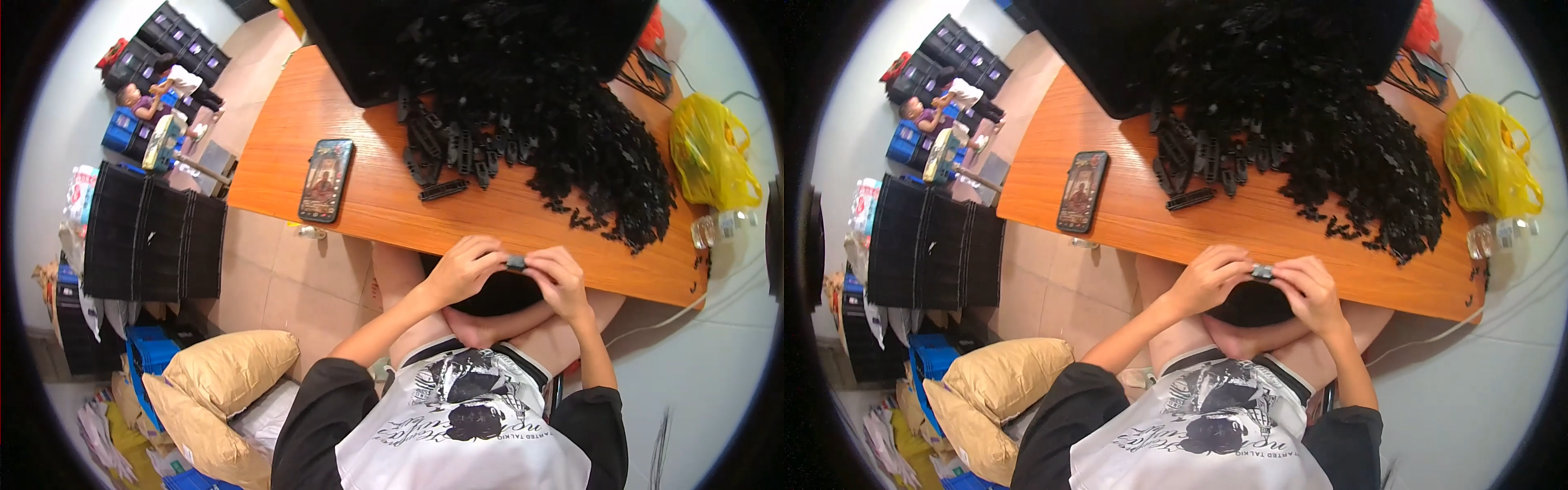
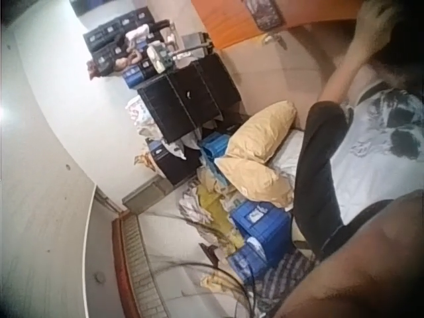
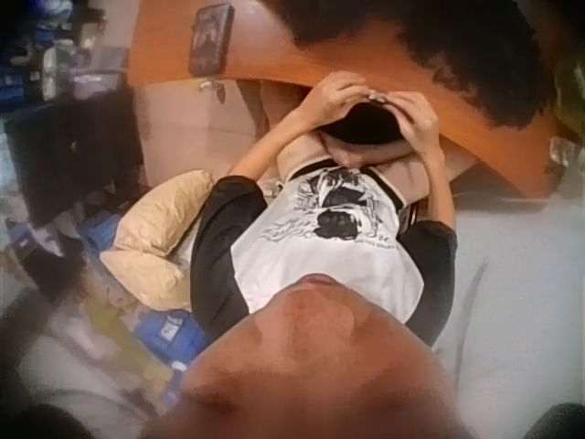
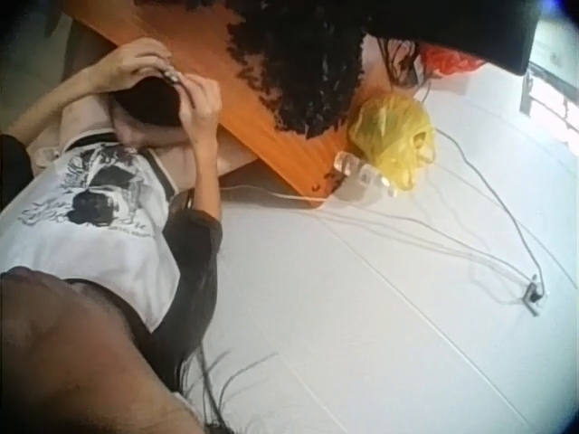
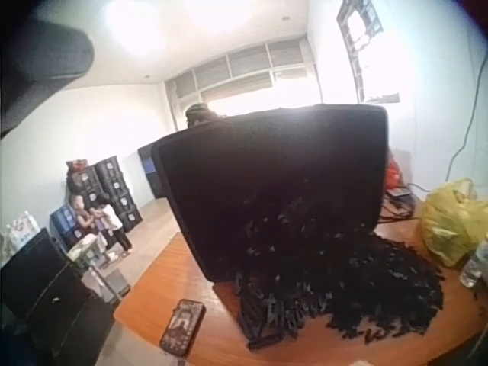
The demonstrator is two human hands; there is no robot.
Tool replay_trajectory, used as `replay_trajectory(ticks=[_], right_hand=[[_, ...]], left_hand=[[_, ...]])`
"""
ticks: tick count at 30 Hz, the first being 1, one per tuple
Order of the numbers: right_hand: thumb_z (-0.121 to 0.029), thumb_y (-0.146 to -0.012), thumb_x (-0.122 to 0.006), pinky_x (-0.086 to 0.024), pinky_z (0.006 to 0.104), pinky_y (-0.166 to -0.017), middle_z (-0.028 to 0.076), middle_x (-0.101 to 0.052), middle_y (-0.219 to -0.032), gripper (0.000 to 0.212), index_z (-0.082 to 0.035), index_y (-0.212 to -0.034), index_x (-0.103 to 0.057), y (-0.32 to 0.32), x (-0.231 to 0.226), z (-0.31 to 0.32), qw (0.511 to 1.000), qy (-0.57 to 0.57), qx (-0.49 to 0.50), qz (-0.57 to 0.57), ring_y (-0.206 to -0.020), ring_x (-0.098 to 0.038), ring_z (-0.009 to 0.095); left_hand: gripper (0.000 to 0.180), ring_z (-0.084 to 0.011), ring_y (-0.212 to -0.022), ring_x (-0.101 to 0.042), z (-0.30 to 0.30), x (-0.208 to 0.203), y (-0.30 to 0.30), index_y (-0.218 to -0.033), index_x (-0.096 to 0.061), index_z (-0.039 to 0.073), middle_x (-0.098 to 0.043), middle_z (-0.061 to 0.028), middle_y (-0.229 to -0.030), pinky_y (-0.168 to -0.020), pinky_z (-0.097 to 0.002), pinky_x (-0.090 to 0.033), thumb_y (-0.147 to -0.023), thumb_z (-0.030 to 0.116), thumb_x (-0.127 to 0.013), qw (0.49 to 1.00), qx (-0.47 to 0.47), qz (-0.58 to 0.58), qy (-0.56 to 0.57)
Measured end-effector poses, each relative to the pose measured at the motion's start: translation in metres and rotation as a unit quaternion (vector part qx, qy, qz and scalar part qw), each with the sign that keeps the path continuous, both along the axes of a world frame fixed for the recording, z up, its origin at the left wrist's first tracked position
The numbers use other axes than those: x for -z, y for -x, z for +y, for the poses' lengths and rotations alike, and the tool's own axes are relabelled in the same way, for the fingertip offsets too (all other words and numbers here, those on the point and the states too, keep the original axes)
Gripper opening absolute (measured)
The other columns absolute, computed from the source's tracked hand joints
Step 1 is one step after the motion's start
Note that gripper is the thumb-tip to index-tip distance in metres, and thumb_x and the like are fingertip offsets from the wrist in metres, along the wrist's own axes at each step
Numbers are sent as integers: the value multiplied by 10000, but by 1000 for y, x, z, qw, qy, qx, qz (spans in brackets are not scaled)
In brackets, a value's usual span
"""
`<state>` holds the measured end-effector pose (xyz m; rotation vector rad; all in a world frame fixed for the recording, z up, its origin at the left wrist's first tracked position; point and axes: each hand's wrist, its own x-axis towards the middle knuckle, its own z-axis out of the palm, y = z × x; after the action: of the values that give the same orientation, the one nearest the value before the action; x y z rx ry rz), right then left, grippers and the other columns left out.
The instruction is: The person assembles small black plastic components by hand on a wooden table.
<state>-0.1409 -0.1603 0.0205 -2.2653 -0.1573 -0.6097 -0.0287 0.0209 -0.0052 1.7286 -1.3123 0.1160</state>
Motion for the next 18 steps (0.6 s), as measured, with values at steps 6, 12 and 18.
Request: replay_trajectory(ticks=[6, 12, 18], right_hand=[[-26, -653, -721, -470, 334, -703, 99, -634, -946, 238, -13, -875, -636, 29, -25, 9, 995, 77, -43, 41, -807, -594, 260], [-31, -692, -698, -459, 347, -746, 117, -614, -1005, 270, -13, -950, -618, 23, -20, -19, 981, 105, 163, -1, -857, -594, 273], [-12, -729, -660, -457, 358, -780, 124, -592, -980, 294, 3, -1014, -591, 13, -2, -60, 942, 76, 327, 1, -900, -563, 290]], left_hand=[[294, -292, -936, -548, 27, -17, -19, -982, -606, 33, -587, -101, -988, -828, -396, -437, -709, 98, -692, 976, -188, -113, -12], [248, -302, -938, -498, 19, -23, -64, -955, -628, 47, -545, -122, -1055, -800, -383, -416, -719, 89, -692, 922, -329, -190, -77], [203, -268, -788, -535, 9, -11, -31, -931, -633, 35, -585, -84, -878, -717, -373, -426, -733, 49, -674, 969, -204, -116, -78]])
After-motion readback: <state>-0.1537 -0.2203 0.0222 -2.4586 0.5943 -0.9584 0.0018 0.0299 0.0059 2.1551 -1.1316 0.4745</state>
